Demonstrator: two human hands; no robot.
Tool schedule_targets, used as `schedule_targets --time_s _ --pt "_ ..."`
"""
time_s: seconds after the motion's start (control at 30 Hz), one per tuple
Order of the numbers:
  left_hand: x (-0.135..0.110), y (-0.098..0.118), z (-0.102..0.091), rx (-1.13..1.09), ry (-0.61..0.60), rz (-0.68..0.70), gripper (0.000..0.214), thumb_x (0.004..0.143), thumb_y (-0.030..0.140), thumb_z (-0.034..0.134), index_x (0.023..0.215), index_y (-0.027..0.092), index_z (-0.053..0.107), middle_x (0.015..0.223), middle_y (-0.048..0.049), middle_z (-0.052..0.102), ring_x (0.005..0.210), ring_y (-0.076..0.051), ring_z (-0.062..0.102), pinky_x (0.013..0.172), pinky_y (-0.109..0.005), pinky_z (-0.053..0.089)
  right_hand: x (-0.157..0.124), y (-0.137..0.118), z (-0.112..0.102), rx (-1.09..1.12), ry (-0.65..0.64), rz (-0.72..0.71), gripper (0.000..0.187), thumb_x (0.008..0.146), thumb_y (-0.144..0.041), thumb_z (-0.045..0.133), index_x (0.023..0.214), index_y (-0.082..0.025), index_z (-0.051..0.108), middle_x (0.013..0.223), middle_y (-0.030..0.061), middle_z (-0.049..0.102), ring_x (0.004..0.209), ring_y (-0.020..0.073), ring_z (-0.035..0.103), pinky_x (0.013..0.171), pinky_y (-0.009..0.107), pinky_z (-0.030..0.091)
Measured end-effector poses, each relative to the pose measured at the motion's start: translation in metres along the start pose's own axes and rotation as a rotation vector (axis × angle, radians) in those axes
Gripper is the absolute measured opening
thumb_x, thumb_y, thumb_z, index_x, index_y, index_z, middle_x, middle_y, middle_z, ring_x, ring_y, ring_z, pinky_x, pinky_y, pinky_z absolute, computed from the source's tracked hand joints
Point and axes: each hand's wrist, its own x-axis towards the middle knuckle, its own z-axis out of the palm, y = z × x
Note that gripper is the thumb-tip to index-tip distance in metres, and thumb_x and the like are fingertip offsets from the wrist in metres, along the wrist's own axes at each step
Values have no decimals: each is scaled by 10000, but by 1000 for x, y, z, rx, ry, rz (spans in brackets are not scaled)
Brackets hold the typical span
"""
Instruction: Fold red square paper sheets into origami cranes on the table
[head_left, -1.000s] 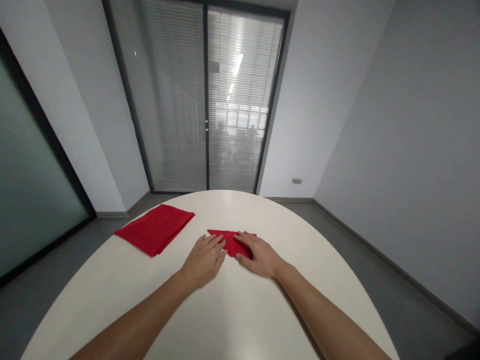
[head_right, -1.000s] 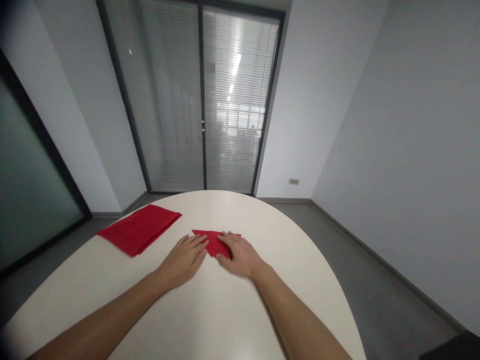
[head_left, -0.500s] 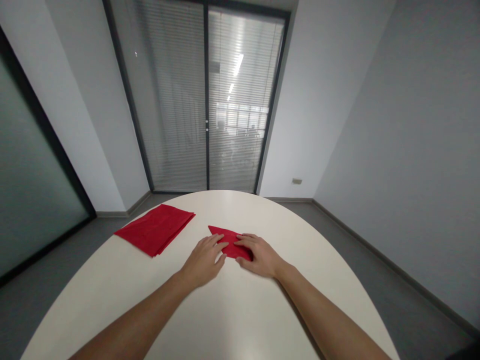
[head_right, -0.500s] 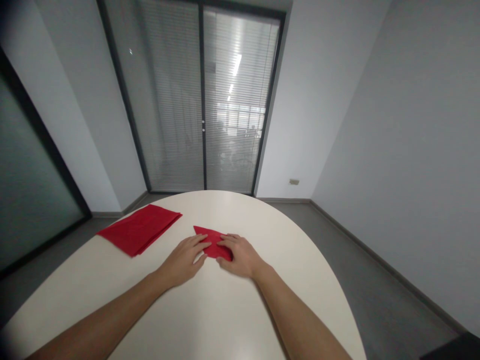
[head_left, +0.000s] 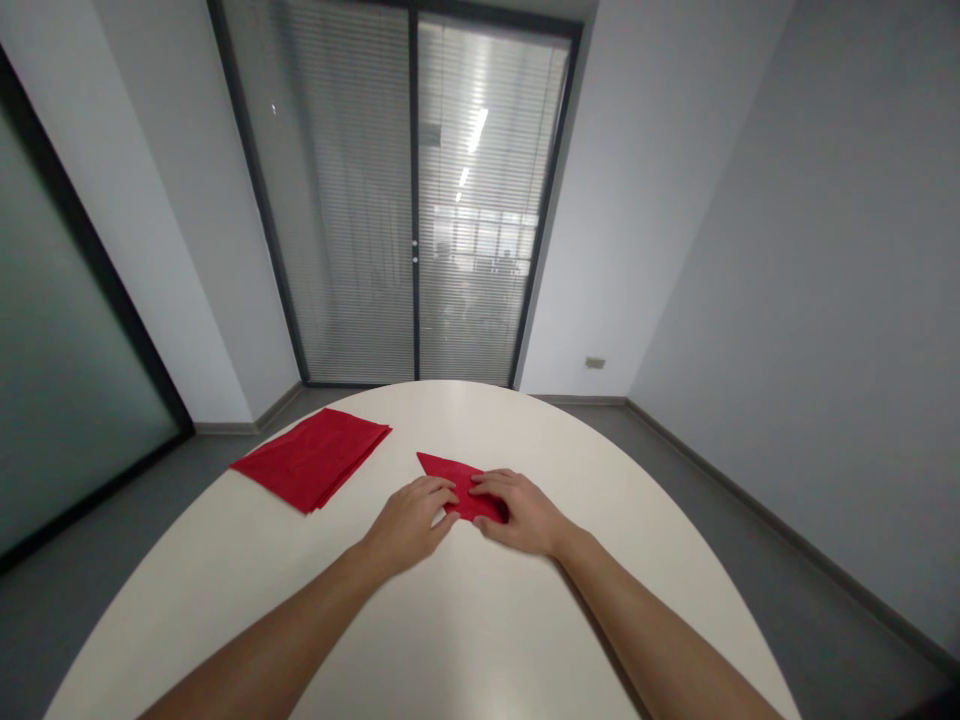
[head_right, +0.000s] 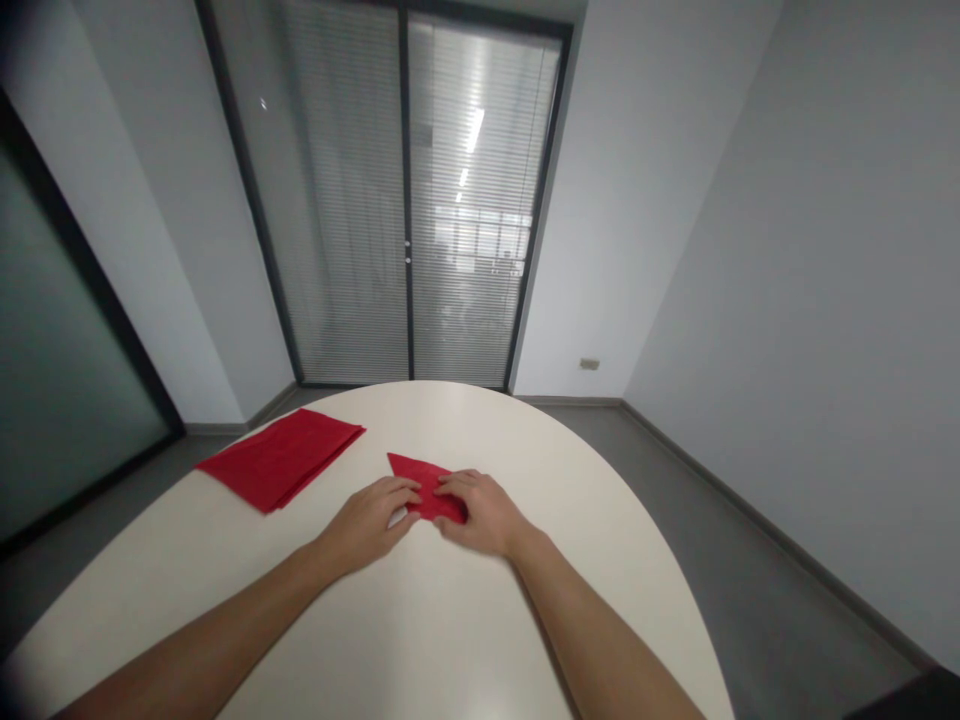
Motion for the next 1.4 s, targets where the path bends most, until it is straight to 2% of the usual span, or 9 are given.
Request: schedule_targets --time_s 0.27,0.57,0.67,0.77,0.9,1.0,1.23,1.4 --pt "0 0 0 14 9 -21 158 931 261 597 1008 216 727 1174 -56 730 1084 -242 670 975 -400 513 0 1 0 22 -4 -17 444 801 -341 724 1216 -188 677 1227 128 708 1148 300 638 1023 452 476" --pt "2 0 0 21 12 -6 150 931 299 614 983 215 727 1165 -62 735 1074 -245 679 961 -387 518 0 -5 -5 21 -7 56 207 917 -350 628 1046 -230 737 1046 58 768 959 215 707 884 319 521" --pt "2 0 0 34 11 -1 169 950 277 574 966 223 733 1165 -58 737 1072 -243 681 962 -388 516 1 -4 -6 32 -13 69 227 960 -393 592 1014 -232 743 993 50 771 902 200 705 828 295 513" --pt "2 1 0 44 10 -2 193 958 240 537 939 219 728 1155 -60 739 1069 -241 683 959 -389 519 0 -2 -6 62 -18 57 264 945 -457 622 1004 -228 741 974 52 765 879 199 697 789 285 504" --pt "3 2 0 18 17 -8 185 927 192 546 998 212 715 1152 -61 736 1077 -233 679 973 -377 520 0 2 -6 99 -19 16 340 858 -515 724 1030 -223 734 1007 59 760 918 215 687 818 297 502" --pt "4 2 2 2 18 -11 199 916 195 557 1038 209 714 1182 -68 728 1091 -231 676 993 -373 517 0 5 -6 102 -19 3 308 859 -489 733 1015 -225 742 997 52 765 933 216 684 854 308 502" --pt "3 1 1 17 -1 -17 223 935 205 534 1040 205 731 1243 -83 711 1154 -262 659 1026 -425 504 -3 8 -12 158 -58 38 266 937 -468 637 1004 -246 768 983 39 779 895 208 703 839 309 510" --pt "3 4 -2 -1 -14 -17 215 947 173 497 952 215 708 1198 -68 723 1133 -243 665 986 -380 511 -3 7 -15 158 -59 98 308 977 -458 565 972 -229 771 918 48 773 805 199 691 763 298 500"
